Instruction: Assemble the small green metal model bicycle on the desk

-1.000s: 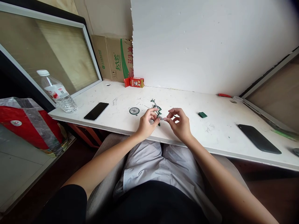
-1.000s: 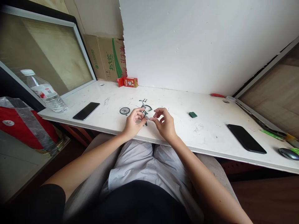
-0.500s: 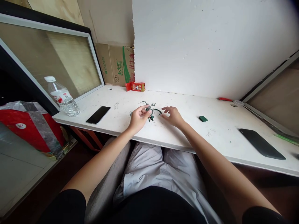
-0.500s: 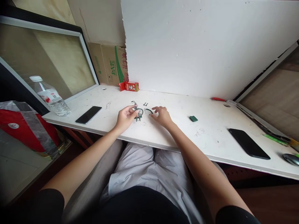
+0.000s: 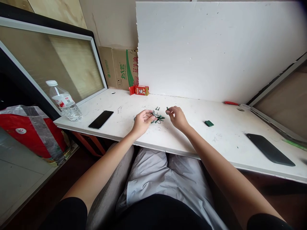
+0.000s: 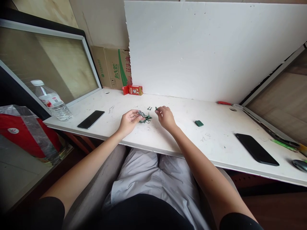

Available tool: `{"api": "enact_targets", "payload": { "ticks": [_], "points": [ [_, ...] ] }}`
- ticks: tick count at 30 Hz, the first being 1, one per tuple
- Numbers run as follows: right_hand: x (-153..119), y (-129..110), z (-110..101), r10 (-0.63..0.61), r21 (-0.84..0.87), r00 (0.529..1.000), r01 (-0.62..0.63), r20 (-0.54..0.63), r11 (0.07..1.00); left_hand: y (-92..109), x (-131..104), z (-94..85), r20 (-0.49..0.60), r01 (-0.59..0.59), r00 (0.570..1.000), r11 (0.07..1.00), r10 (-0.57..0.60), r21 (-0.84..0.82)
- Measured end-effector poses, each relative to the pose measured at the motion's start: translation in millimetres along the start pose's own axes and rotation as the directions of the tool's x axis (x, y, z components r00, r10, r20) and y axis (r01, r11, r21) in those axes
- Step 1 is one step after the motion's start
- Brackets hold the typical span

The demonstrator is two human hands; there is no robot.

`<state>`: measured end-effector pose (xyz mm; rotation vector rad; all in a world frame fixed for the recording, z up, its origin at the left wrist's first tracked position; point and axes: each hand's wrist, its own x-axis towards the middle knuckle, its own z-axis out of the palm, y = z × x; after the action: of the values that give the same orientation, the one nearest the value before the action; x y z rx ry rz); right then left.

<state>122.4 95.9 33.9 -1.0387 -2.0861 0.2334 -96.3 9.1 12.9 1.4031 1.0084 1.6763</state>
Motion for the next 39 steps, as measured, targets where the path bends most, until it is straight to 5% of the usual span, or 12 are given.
{"api": "enact_targets", "payload": {
  "ticks": [4,9,15,21,26,33,39],
  "points": [
    [-18.9,-22.2,-24.8,0.153,0.532,0.988,-0.123,-0.011,0.837,-1.6,-1.7,1.8,0.007,-0.011,1.0,0.998,0.011,0.06],
    [-43.3,-44.7,-44.7,0.284,0.763,0.951,-0.273,0.122,0.585,6.2,-5.3,1.2,0.099,-0.2,0.98,0.876,0.174,0.439],
    [-49.8,-39.4,-52.0,0.348,0.857,0.919,-0.325,0.187,0.399,16.4,-3.3,3.8,0.183,-0.39,0.913,0.651,0.364,0.651],
    [-55.7,-23.5,-60.8,0.376,0.852,0.914,-0.315,0.153,0.419,13.5,9.4,8.0,0.097,-0.376,0.911,0.709,0.401,0.596],
    [-61.6,-19.1,-62.2,0.398,0.828,0.905,-0.334,0.149,0.45,13.2,17.2,8.6,0.069,-0.304,0.947,0.802,0.314,0.514],
    [-65.3,-21.9,-60.2,0.473,0.915,0.864,-0.319,0.172,0.249,23.9,0.3,14.5,0.053,-0.261,0.95,0.688,0.308,0.677],
    [-69.1,-31.7,-59.7,0.502,0.909,0.835,-0.364,0.224,0.201,37.6,-4.1,16.1,0.087,-0.305,0.938,0.678,0.336,0.669]
  ]
}}
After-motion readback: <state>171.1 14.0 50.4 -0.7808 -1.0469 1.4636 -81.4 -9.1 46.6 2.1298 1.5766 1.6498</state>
